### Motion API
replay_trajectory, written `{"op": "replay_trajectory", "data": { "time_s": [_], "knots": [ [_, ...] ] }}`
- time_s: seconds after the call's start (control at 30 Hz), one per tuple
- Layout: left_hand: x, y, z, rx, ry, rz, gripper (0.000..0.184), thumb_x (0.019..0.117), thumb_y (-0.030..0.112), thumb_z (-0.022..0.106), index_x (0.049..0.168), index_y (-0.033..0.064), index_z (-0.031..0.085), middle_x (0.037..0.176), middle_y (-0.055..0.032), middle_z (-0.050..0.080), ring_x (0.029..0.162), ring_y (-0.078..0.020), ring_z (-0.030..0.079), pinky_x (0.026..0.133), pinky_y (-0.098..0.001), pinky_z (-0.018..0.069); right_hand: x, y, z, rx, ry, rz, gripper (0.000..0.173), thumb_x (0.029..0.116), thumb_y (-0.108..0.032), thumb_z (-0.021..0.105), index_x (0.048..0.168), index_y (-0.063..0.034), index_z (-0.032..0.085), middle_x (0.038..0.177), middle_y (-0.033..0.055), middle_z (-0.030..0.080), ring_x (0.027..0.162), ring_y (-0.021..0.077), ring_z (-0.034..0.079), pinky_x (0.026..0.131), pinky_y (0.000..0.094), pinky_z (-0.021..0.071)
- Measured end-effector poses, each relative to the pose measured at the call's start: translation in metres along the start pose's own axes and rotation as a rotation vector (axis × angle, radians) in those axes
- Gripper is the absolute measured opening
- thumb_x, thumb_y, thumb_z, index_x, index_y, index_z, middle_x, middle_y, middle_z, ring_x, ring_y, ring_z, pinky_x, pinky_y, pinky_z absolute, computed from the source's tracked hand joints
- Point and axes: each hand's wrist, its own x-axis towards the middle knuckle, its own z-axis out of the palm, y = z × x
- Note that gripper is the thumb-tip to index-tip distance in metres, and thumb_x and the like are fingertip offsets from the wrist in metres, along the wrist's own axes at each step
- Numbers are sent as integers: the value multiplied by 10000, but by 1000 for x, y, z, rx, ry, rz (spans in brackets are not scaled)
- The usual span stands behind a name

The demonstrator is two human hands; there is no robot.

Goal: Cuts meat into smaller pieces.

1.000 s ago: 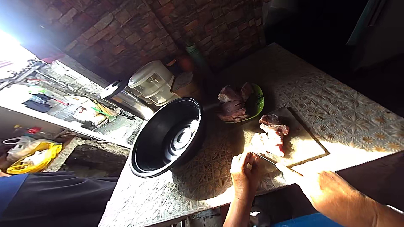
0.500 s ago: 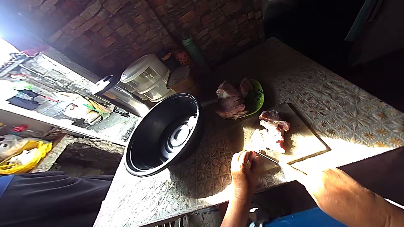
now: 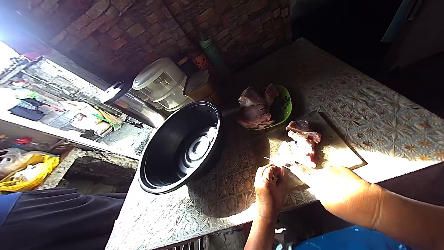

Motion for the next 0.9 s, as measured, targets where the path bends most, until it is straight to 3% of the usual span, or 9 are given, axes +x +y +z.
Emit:
{"op": "replay_trajectory", "data": {
  "time_s": [0.1,0.17,0.2,0.3,0.47,0.67,0.77,0.83,0.9],
  "knots": [
    [-1,-3,2,0,39,49,79,795,89,762,859,42,757,952,-65,751,895,-94,710,810,-196,581,6,10,29,-23,191,-29,678,1015,5,405,1642,-232,300,1419,170,605,1071,405,680,807,551,551],
    [-1,-3,3,-18,34,40,112,803,95,763,892,28,752,964,-74,743,901,-100,705,812,-201,580,4,25,50,-61,433,-98,664,948,7,501,1567,-231,469,1121,149,734,847,361,721,652,502,560],
    [0,-2,3,-28,29,22,148,799,96,768,923,20,741,941,-68,735,878,-96,698,801,-203,578,2,32,56,-67,494,-126,646,931,0,514,1536,-225,515,943,139,736,747,348,711,590,486,547],
    [1,3,-1,-31,-12,-57,304,798,93,779,1068,-22,698,923,-65,709,809,-70,673,761,-194,573,-1,47,70,-54,649,-198,567,889,-5,524,1416,-181,634,687,107,664,613,322,683,499,464,522],
    [7,8,-4,59,-71,-82,209,781,122,784,963,24,760,936,-87,717,798,-105,682,730,-220,572,2,51,81,-62,899,-291,411,844,-25,545,1199,-97,739,663,96,650,564,301,670,455,448,514],
    [5,7,-4,35,-77,-67,175,796,122,761,955,52,778,908,-43,730,812,-90,680,730,-209,564,1,47,85,-114,1094,-316,327,837,-22,544,1053,-97,778,634,94,640,512,293,647,408,431,486],
    [4,6,-3,50,-72,-42,170,802,127,756,950,47,780,925,-52,742,848,-102,698,761,-217,577,-5,47,76,-118,979,-300,432,842,-13,538,1199,-119,757,731,101,702,569,289,678,454,428,518],
    [5,7,-2,58,-84,-48,163,801,122,753,942,44,777,917,-54,740,837,-101,698,754,-221,577,-10,40,55,-46,621,-214,482,924,-7,527,1367,-136,666,872,137,730,722,330,715,576,473,559],
    [6,8,-2,66,-95,-61,163,794,113,762,940,43,777,911,-56,740,830,-108,697,748,-227,578,-4,31,27,33,242,-121,545,1018,-72,440,1549,-194,455,1060,180,694,953,384,690,759,540,543]
  ]
}}
